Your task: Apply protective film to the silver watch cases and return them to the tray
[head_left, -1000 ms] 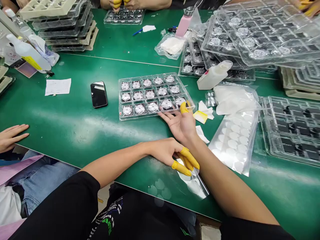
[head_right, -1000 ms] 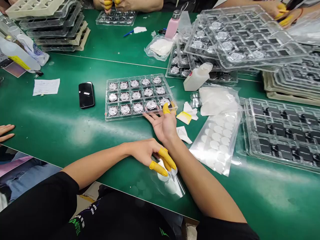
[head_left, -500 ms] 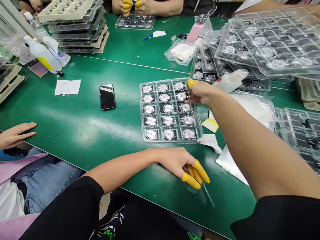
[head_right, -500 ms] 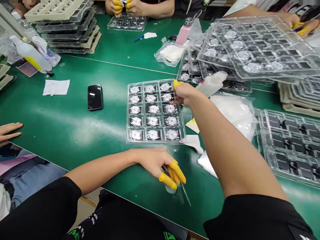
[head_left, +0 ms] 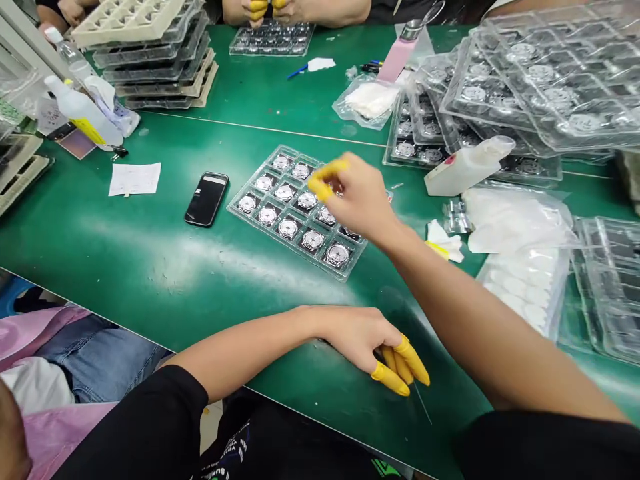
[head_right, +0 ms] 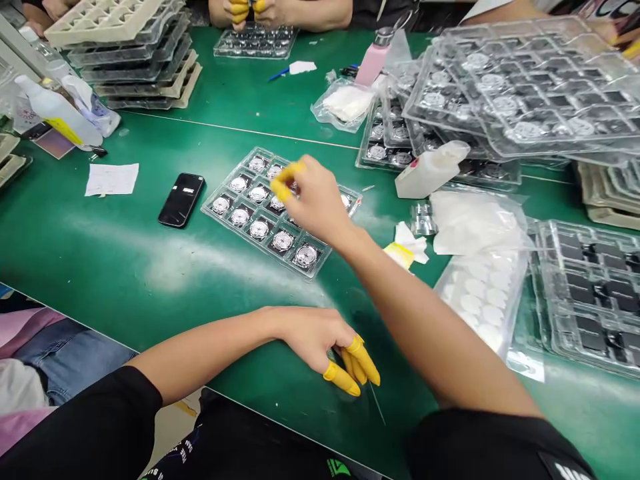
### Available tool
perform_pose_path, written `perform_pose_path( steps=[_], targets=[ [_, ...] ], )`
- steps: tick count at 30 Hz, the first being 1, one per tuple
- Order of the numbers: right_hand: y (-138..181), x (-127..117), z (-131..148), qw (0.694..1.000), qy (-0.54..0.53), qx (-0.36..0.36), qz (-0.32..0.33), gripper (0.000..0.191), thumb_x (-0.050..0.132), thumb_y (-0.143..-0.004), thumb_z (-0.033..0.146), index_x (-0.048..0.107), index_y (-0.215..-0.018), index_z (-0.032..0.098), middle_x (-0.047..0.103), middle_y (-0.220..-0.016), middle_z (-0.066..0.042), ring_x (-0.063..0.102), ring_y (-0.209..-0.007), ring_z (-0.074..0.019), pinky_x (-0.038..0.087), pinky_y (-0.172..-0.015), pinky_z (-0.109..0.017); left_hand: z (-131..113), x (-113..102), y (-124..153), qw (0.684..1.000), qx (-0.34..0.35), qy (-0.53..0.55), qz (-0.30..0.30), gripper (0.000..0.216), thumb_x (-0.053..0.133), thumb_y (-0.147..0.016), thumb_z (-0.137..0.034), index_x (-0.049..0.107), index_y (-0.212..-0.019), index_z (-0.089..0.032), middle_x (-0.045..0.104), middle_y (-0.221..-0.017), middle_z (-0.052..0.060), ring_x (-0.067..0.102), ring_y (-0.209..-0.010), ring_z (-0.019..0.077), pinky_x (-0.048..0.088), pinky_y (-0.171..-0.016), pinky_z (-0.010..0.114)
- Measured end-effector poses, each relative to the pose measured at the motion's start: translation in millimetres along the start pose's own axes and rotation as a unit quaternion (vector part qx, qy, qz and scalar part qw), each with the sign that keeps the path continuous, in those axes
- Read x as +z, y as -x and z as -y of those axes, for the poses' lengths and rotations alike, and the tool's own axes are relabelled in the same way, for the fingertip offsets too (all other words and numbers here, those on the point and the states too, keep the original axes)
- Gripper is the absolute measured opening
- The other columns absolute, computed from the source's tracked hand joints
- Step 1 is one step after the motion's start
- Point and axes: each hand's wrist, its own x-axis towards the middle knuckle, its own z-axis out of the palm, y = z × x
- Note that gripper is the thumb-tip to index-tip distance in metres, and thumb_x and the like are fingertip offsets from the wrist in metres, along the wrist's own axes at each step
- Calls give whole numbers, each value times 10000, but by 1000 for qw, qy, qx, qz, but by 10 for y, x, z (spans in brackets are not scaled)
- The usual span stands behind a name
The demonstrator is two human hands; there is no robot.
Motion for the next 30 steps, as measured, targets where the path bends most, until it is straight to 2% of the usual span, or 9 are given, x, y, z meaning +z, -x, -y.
perform_pose_path(
  steps=[4,7,11,13,16,18,23,27,30],
  targets=[
    [1112,-154,33,998,41,-36,27,210,627,-942,423,701,-916,228,605,-886,-66,548,-687,-181,466,-603,-369,-10,-5,-4,1000,-14,-17,9,488,777,-855,-337,696,-1275,-104,785,-1162,97,761,-1092,213,585,-1050,323],
    [1495,-162,-73,998,34,-21,39,183,584,-954,343,696,-859,233,601,-915,-71,572,-706,-181,488,-599,-362,-30,2,8,999,-5,-34,-6,484,764,-868,-323,694,-1281,-81,782,-1171,116,766,-1075,213,596,-1020,314],
    [1611,-279,-229,998,38,-21,42,138,600,-937,297,720,-914,233,594,-983,-83,598,-779,-194,529,-672,-380,-65,9,34,999,-13,-48,-18,480,720,-911,-328,682,-1310,-65,774,-1204,136,765,-1078,203,593,-1008,296],
    [1679,-369,-295,999,44,-5,11,138,617,-939,316,726,-922,232,591,-960,-77,593,-768,-190,523,-669,-373,-85,3,44,998,-22,-56,-20,464,699,-927,-321,682,-1315,-67,778,-1205,131,758,-1094,193,578,-1030,286],
    [1794,-445,-342,994,81,44,-60,218,639,-937,377,685,-792,220,570,-863,-61,557,-704,-178,475,-604,-346,-97,-5,46,997,-31,-70,-26,440,689,-931,-302,689,-1318,-93,781,-1210,110,753,-1100,179,569,-1031,266],
    [1818,-451,-328,985,129,91,-74,286,650,-928,425,654,-742,208,562,-882,-76,554,-715,-189,449,-584,-344,-93,-5,41,996,-37,-78,-33,422,693,-926,-293,697,-1311,-121,779,-1220,93,757,-1086,173,572,-1019,260],
    [1703,-462,-226,958,229,166,53,333,600,-946,462,701,-965,145,537,-1163,-161,560,-729,-206,419,-570,-366,-93,0,34,994,-35,-101,-38,388,686,-930,-295,713,-1286,-142,775,-1235,82,751,-1081,181,572,-1005,278],
    [1656,-498,-226,978,119,165,35,344,610,-956,495,695,-1020,168,558,-1091,-136,604,-881,-248,479,-661,-373,-124,1,42,992,-34,-115,-50,385,688,-930,-305,726,-1277,-142,789,-1187,77,751,-1034,168,576,-970,269],
    [1699,-498,-251,987,14,161,11,282,682,-915,481,669,-943,201,629,-993,-101,594,-854,-221,493,-697,-362,-134,5,42,990,-27,-121,-63,372,699,-923,-309,742,-1256,-148,795,-1164,70,752,-989,156,578,-941,253]
  ],
)
